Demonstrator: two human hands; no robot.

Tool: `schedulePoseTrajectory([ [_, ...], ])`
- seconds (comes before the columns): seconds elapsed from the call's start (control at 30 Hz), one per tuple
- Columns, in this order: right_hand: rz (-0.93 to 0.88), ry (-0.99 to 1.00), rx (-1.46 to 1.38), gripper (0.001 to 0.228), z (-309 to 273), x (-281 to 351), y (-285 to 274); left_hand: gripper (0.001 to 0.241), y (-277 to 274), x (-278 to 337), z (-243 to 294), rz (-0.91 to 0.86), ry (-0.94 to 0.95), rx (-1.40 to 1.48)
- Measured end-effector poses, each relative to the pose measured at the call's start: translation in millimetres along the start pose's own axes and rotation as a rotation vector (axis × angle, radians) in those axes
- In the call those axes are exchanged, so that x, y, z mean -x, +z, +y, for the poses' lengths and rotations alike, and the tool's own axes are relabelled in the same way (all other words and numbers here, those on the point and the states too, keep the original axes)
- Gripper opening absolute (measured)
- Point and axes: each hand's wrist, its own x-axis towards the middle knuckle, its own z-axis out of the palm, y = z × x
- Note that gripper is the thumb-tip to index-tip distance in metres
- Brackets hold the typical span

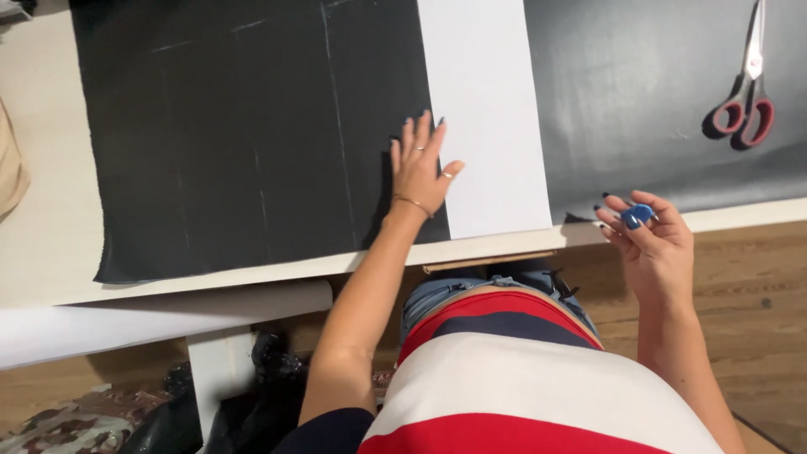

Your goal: Marking a grid pattern on a large sheet of black material using a white rectangular template and blue chalk

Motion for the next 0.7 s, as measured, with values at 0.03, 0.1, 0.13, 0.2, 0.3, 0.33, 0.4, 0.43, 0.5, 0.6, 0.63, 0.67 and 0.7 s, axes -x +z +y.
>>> schedulePoseTrajectory([
  [0.03, -0.007, -0.002, 0.001, 0.022, -1.8, -2.6, 5.5, 0.057, 1.9, -7.1, 4.5, 0.006, -0.003, -0.001],
  [0.1, 0.016, 0.039, 0.143, 0.015, -6.3, -8.8, 16.7, 0.059, 5.6, -22.9, 13.6, -0.035, -0.006, -0.036],
  [0.13, 0.01, 0.035, 0.144, 0.015, -2.6, -15.8, 17.0, 0.059, 2.8, -31.0, 19.4, -0.028, -0.009, -0.036],
  [0.2, -0.036, -0.005, 0.13, 0.017, 4.8, -30.4, 17.6, 0.061, -2.5, -47.9, 30.8, -0.1, 0.012, -0.027],
  [0.3, -0.065, -0.074, 0.128, 0.018, 7.5, -51.8, 28.8, 0.061, -16.4, -75.6, 48.2, -0.186, 0.048, -0.009],
  [0.33, -0.07, -0.079, 0.128, 0.018, 6.6, -60.5, 33.0, 0.061, -13.6, -86.8, 48.9, -0.179, 0.048, -0.01],
  [0.4, -0.078, -0.109, 0.23, 0.012, 4.2, -79.8, 42.0, 0.063, -7.9, -111.8, 50.2, -0.236, 0.067, -0.014],
  [0.43, -0.081, -0.117, 0.228, 0.012, 12.1, -98.2, 40.0, 0.063, 2.5, -123.5, 44.4, -0.229, 0.07, -0.017],
  [0.5, -0.116, -0.209, 0.273, 0.011, 26.8, -136.3, 34.9, 0.065, 24.5, -148.8, 34.1, -0.223, 0.053, -0.102],
  [0.6, -0.103, -0.291, 0.403, 0.008, 26.4, -193.5, 52.4, 0.064, 25.0, -179.2, 26.1, -0.233, 0.044, -0.101],
  [0.63, -0.1, -0.295, 0.407, 0.008, 16.0, -208.1, 63.9, 0.064, 24.5, -186.9, 24.6, -0.23, 0.049, -0.097],
  [0.67, -0.113, -0.354, 0.485, 0.01, 6.0, -222.7, 75.3, 0.064, 24.4, -194.4, 22.8, -0.24, 0.055, -0.131],
  [0.7, -0.129, -0.409, 0.561, 0.012, -2.2, -236.2, 86.9, 0.064, 24.5, -199.9, 19.8, -0.253, 0.058, -0.167],
])
